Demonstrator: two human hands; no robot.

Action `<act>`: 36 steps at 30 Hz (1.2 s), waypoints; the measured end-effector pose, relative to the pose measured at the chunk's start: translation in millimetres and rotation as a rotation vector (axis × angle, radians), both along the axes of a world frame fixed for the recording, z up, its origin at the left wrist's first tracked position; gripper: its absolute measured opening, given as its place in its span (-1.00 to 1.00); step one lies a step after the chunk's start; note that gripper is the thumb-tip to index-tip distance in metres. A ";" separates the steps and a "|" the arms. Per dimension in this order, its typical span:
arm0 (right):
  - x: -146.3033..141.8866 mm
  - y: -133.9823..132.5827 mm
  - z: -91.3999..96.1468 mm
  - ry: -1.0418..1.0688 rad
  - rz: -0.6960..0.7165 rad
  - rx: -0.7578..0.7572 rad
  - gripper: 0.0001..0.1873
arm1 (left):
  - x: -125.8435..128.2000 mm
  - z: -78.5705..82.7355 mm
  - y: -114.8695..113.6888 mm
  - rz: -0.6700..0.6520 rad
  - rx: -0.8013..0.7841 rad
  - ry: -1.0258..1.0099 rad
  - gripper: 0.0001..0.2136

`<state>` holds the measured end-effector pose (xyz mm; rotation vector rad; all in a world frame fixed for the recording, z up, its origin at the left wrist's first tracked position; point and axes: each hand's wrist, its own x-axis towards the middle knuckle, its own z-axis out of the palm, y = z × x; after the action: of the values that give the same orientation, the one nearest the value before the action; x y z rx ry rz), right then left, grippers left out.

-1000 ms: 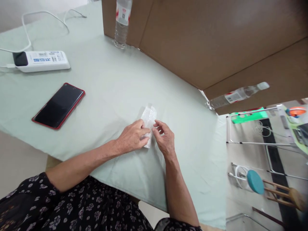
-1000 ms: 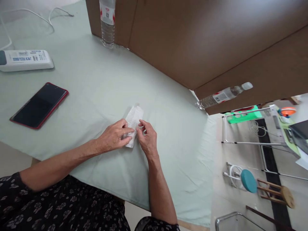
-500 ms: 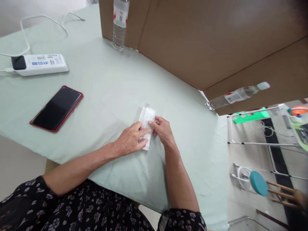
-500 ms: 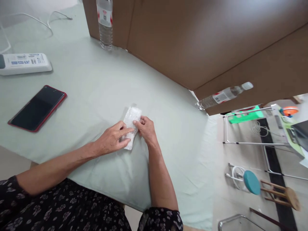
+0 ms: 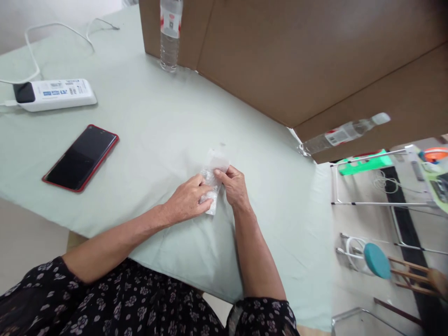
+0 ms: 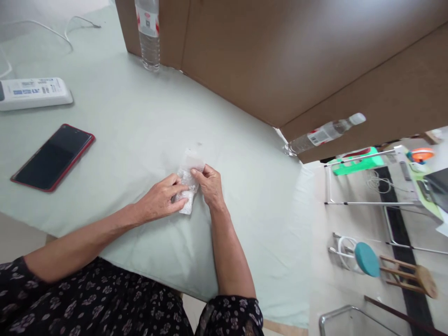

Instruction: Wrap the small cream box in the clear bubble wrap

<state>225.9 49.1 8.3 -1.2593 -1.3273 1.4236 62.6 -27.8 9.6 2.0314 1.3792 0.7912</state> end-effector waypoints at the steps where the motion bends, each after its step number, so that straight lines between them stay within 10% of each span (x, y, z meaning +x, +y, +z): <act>1: 0.3 -3.2 1.3 0.002 -0.001 0.006 -0.69 | -0.1 -0.8 0.0 0.003 0.005 -0.007 -0.79; 14: 8.0 -53.0 13.2 -0.125 0.025 0.220 -0.78 | 2.9 -3.2 -4.1 0.284 0.093 -0.048 -0.62; 28: 25.6 -92.1 -2.5 -0.657 0.287 0.765 -0.51 | -12.7 -11.1 5.3 -0.050 -0.040 -0.273 -0.91; 36: 17.6 -65.4 -4.8 -0.444 0.099 0.464 -0.71 | -33.3 -14.5 13.2 -0.191 0.045 -0.251 -0.53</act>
<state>243.5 -16.3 3.5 -1.2375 -1.9076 0.8408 29.3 -14.5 -4.9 1.9836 1.0206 0.9607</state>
